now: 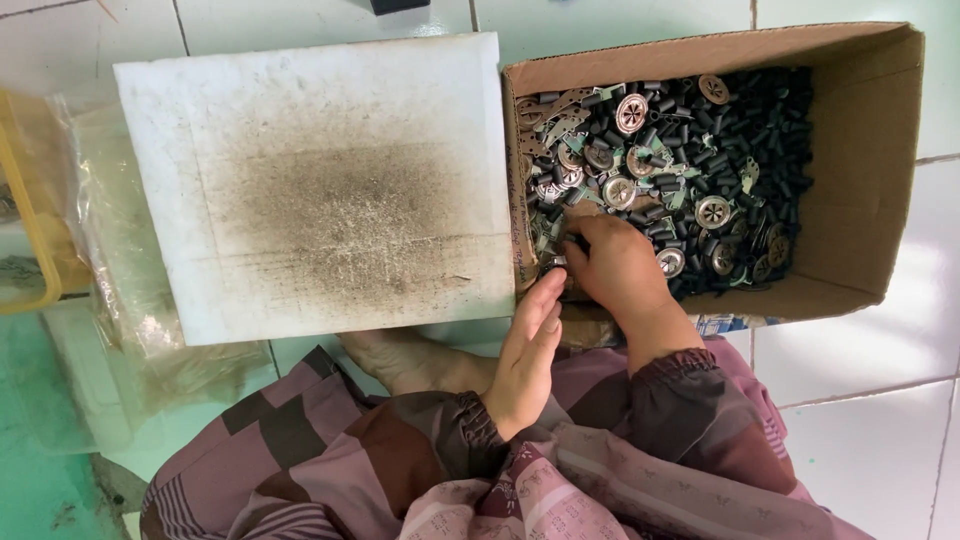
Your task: The person sorts small dark cylindrical parts from a cardboard box filled with mixed hardware, placing them onto a white board. They then transfer the sorted parts into a small plastic bag and place the bag into a yellow container.
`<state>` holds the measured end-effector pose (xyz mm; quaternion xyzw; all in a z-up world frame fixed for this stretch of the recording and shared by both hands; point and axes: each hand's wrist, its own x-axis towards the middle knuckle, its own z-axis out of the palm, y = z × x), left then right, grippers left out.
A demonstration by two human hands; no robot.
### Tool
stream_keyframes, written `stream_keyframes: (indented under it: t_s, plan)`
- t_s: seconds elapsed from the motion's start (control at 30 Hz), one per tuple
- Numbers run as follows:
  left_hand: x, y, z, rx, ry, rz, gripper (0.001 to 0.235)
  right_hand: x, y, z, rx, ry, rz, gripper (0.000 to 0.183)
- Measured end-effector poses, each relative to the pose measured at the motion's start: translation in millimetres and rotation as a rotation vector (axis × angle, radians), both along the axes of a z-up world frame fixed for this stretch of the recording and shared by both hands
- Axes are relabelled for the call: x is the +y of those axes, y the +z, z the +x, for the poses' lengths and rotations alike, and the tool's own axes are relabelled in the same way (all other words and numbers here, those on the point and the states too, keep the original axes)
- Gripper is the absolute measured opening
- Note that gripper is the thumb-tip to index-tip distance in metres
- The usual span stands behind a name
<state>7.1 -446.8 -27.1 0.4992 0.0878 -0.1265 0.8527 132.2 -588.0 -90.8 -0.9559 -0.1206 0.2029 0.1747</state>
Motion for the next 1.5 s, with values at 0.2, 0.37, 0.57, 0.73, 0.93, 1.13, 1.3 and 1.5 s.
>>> stream_keyframes:
  t_s: [0.2, 0.37, 0.57, 0.73, 0.93, 1.13, 1.3, 1.5]
  plan:
    - [-8, -3, -6, 0.042, 0.118, -0.19, 0.061, -22, 40, 2, -0.076, -0.031, 0.271, 0.025]
    - [-15, -11, -6, 0.091, 0.225, -0.411, 0.063, 4, 120, -12, 0.077, 0.062, 0.549, 0.029]
    - [-22, -28, -14, 0.29, 0.315, -0.47, 0.047, -21, 44, 2, -0.193, 0.065, 0.382, 0.018]
    - [-23, -30, -14, 0.341, 0.306, -0.429, 0.042, -14, -2, 2, -0.345, 0.21, 0.074, 0.018]
    - [-22, -23, -9, 0.337, 0.294, -0.386, 0.039, -32, -48, 0, -0.327, 0.237, -0.058, 0.012]
    - [-23, -27, -11, 0.322, 0.296, -0.362, 0.041, -17, -41, 5, -0.222, 0.221, 0.074, 0.009]
    - [-26, -23, -9, 0.323, 0.311, -0.323, 0.04, -3, -19, 20, -0.31, 0.262, 0.183, 0.021]
    - [-26, -23, -8, 0.315, 0.311, -0.325, 0.041, -3, -43, 23, -0.475, 0.301, 0.114, 0.02]
